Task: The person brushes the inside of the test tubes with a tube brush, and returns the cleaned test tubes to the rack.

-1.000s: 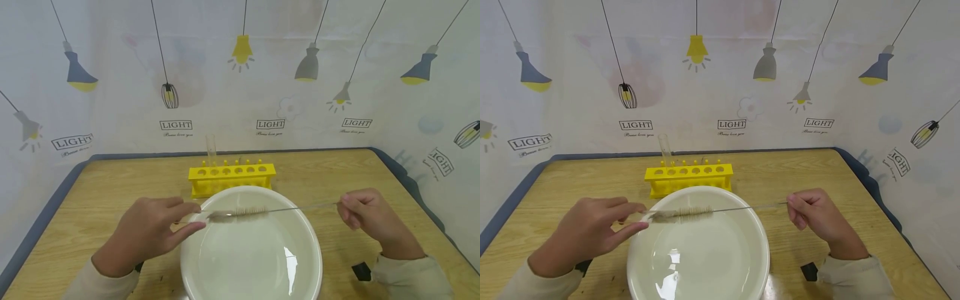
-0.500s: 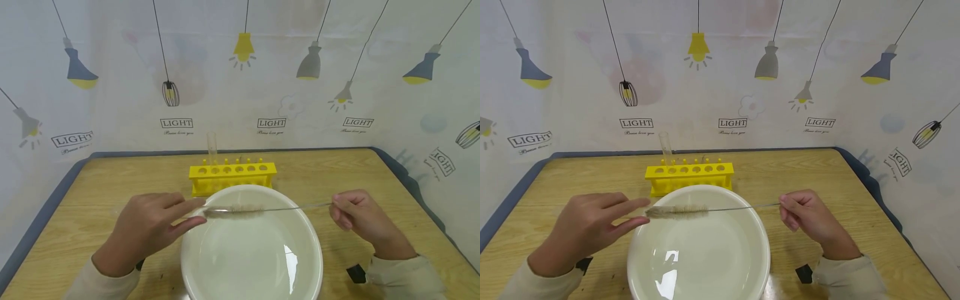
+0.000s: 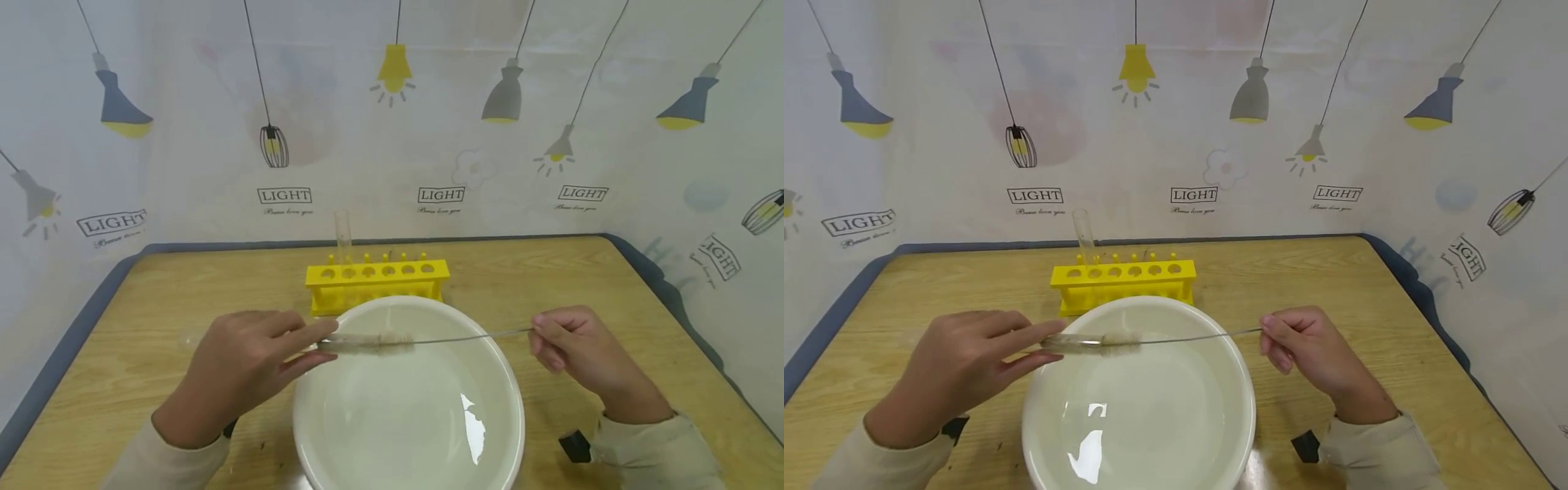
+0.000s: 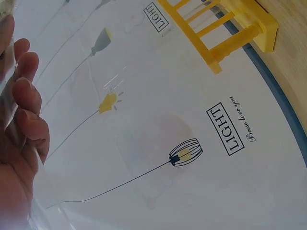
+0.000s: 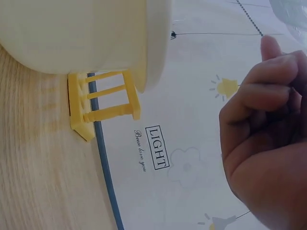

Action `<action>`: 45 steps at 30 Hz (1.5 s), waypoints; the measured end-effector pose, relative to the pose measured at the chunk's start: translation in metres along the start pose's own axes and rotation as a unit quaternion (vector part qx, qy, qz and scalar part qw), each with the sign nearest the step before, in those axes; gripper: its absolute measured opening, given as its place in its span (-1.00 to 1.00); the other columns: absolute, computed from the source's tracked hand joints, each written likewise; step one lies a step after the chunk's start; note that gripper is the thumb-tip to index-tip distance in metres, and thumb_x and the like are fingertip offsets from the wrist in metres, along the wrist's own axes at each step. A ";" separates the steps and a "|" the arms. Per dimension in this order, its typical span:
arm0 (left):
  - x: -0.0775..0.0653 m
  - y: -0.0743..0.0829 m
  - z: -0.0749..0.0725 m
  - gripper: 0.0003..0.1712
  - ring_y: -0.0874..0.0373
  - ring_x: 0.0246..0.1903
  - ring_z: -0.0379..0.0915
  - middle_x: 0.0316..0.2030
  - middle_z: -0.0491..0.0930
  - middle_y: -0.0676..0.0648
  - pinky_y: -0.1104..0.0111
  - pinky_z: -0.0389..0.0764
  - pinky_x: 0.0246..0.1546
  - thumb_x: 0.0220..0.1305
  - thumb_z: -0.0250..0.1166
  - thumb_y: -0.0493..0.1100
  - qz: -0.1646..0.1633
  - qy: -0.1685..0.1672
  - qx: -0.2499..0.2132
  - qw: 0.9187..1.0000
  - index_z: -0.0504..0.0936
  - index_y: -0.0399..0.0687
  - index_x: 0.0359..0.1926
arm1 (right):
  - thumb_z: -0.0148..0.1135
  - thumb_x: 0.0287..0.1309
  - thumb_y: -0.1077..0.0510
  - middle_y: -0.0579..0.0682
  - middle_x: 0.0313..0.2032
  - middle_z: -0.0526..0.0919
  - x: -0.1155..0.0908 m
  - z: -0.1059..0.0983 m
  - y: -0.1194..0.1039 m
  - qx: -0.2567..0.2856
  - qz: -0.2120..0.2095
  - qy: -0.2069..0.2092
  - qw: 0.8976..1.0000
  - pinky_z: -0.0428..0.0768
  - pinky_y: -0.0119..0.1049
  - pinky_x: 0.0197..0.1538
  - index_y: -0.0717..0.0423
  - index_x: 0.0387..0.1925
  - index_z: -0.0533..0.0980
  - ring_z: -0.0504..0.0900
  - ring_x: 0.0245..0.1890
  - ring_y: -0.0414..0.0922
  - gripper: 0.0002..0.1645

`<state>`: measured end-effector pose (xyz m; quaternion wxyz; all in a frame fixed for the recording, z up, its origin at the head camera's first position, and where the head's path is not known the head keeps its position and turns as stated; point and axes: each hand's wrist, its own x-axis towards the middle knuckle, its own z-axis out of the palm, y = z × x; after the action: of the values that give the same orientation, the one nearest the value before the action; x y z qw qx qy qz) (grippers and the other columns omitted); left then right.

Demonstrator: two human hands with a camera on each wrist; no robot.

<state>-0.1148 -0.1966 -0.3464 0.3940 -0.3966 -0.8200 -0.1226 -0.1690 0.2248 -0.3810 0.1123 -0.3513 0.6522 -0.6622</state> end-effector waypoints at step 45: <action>-0.002 0.007 0.003 -0.63 0.42 -0.71 0.38 -0.53 0.66 0.18 0.59 0.31 -0.73 0.34 0.28 0.22 -0.029 -0.042 -0.069 0.996 0.80 0.09 -0.22 | 0.20 0.40 0.10 -0.16 -0.66 0.52 0.017 0.075 -0.012 -0.412 -0.379 0.055 0.827 0.36 -0.63 -0.51 0.27 -0.34 0.73 0.35 -0.64 -0.35 -0.65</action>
<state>-0.1104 -0.1921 -0.3506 0.3272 -0.4036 -0.8367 -0.1731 -0.1318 0.1570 -0.3711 -0.3389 -0.5477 0.6847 -0.3411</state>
